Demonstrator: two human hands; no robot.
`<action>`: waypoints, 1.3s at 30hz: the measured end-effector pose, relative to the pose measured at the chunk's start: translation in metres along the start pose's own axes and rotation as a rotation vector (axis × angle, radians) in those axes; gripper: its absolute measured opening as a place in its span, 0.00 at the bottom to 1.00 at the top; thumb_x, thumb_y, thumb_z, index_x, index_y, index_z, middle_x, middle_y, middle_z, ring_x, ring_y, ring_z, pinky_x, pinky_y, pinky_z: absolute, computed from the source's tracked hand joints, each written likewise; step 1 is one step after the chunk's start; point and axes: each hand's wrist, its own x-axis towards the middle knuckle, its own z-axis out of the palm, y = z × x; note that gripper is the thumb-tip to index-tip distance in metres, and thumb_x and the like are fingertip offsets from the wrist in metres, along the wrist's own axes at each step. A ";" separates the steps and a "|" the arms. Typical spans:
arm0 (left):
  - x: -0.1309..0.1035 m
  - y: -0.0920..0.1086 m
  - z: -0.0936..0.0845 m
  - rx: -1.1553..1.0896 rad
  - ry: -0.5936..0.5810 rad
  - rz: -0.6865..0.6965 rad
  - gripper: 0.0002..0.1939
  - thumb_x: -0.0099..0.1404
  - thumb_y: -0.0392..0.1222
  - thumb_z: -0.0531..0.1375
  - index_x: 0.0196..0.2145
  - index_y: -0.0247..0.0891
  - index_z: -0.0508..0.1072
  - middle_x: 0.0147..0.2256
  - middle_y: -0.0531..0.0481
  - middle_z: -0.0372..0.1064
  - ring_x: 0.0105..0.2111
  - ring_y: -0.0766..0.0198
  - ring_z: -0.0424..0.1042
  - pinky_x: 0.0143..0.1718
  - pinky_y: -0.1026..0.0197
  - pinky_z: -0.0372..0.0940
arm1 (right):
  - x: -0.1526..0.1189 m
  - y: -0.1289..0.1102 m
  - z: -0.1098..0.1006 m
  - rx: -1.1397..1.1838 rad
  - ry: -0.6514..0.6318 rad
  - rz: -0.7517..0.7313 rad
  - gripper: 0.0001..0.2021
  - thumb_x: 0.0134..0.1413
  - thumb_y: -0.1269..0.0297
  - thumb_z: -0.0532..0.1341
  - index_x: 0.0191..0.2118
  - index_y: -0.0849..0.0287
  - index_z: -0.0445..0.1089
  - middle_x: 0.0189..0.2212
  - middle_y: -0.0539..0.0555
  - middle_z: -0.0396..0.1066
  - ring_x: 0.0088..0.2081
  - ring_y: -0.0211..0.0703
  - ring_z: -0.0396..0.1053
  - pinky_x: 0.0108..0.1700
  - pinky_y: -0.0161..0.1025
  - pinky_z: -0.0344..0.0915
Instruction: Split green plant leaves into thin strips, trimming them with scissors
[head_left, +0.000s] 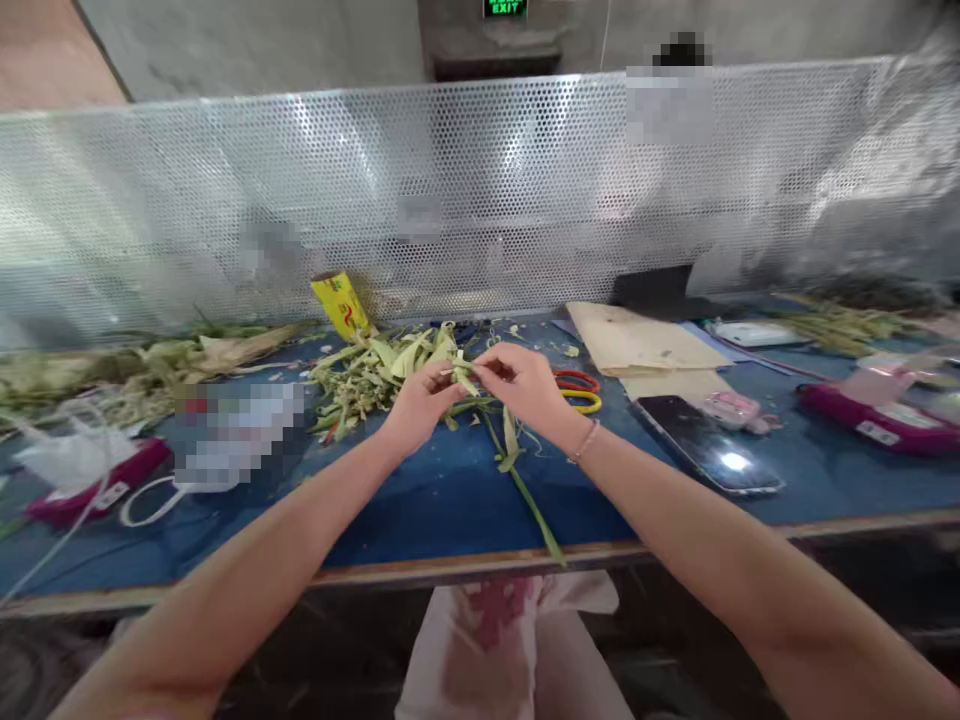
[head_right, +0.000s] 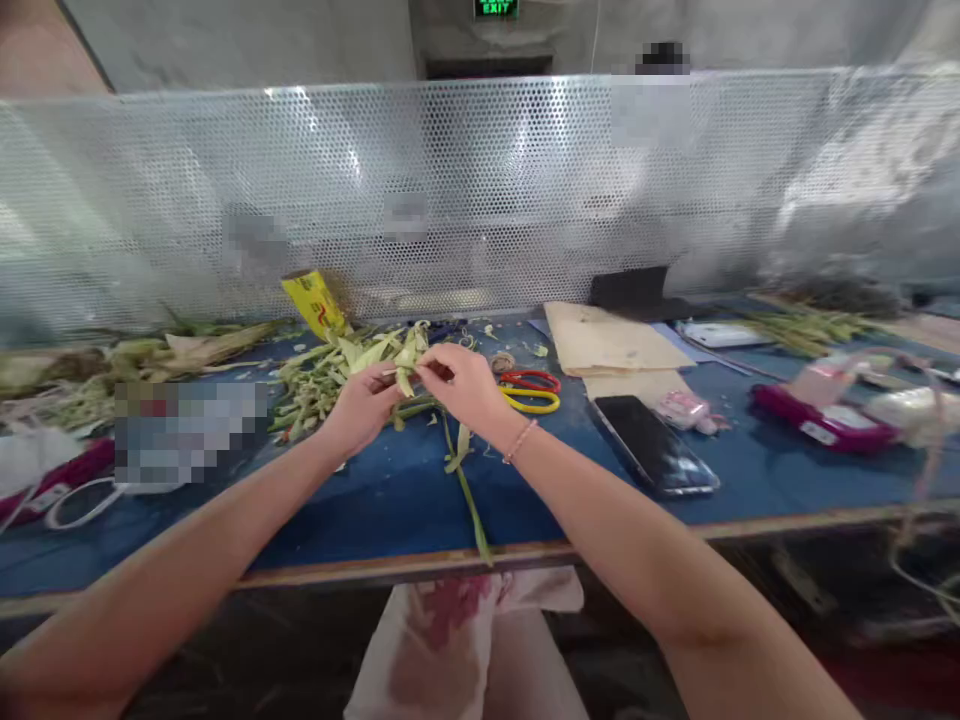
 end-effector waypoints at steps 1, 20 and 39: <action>0.000 -0.001 0.000 0.013 -0.001 0.011 0.10 0.49 0.41 0.62 0.30 0.35 0.71 0.23 0.55 0.65 0.25 0.72 0.62 0.28 0.67 0.58 | 0.000 0.000 0.000 -0.002 0.000 0.004 0.04 0.48 0.70 0.56 0.26 0.60 0.67 0.23 0.50 0.67 0.25 0.33 0.61 0.28 0.31 0.57; 0.000 0.000 -0.003 -0.025 0.061 0.039 0.19 0.53 0.41 0.60 0.44 0.39 0.71 0.36 0.48 0.73 0.30 0.69 0.66 0.34 0.64 0.60 | 0.001 0.000 -0.007 0.128 0.106 0.093 0.04 0.49 0.67 0.55 0.26 0.59 0.63 0.22 0.48 0.64 0.25 0.33 0.62 0.27 0.33 0.58; -0.003 0.006 0.001 -0.005 0.012 0.031 0.24 0.44 0.41 0.66 0.42 0.37 0.72 0.34 0.49 0.73 0.32 0.67 0.68 0.37 0.62 0.64 | -0.001 -0.003 -0.005 0.027 0.042 -0.088 0.04 0.49 0.69 0.56 0.27 0.59 0.66 0.25 0.49 0.67 0.26 0.33 0.62 0.29 0.33 0.60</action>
